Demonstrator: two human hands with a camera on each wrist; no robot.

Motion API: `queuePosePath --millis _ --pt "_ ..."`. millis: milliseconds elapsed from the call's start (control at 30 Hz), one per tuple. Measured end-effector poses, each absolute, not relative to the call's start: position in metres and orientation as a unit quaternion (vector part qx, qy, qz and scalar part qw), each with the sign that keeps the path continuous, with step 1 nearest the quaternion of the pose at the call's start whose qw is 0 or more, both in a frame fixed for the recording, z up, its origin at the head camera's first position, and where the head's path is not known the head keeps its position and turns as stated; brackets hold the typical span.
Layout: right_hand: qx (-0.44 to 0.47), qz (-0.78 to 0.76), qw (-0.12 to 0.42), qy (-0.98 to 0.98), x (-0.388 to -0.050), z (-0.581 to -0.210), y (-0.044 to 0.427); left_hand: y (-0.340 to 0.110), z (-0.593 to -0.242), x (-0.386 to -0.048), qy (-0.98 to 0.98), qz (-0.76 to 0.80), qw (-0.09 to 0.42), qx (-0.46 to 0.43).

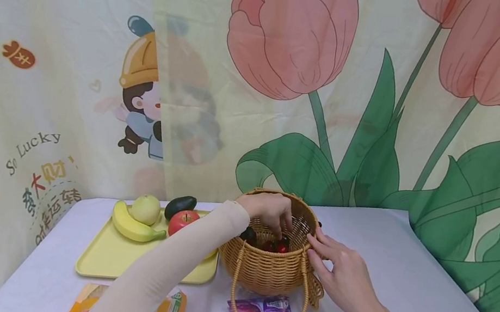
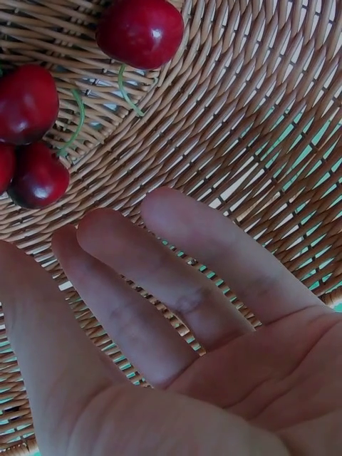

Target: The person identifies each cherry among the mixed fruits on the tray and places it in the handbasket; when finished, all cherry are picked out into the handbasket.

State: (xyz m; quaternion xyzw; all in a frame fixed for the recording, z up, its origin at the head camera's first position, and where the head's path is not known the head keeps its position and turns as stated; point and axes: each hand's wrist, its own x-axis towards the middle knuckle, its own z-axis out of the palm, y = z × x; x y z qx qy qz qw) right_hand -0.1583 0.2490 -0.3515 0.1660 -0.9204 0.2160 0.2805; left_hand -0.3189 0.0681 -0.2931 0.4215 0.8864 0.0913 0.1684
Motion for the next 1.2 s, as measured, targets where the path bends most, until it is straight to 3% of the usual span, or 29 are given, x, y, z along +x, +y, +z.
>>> queuePosePath --millis 433,667,967,1200 --pt "0.171 0.22 0.281 -0.918 -0.16 -0.353 0.248 0.07 -0.29 -0.32 0.886 0.088 0.168 0.422" --pt "0.175 0.222 0.277 -0.918 -0.164 -0.353 0.246 0.059 -0.263 -0.32 0.879 0.101 0.143 0.444" --pt "0.173 0.234 0.265 -0.919 -0.167 -0.352 0.248 0.004 -0.224 -0.313 0.897 0.113 0.057 0.424" --pt "0.169 0.235 0.266 -0.92 -0.166 -0.351 0.254 -0.062 -0.219 -0.278 0.922 0.114 -0.055 0.365"
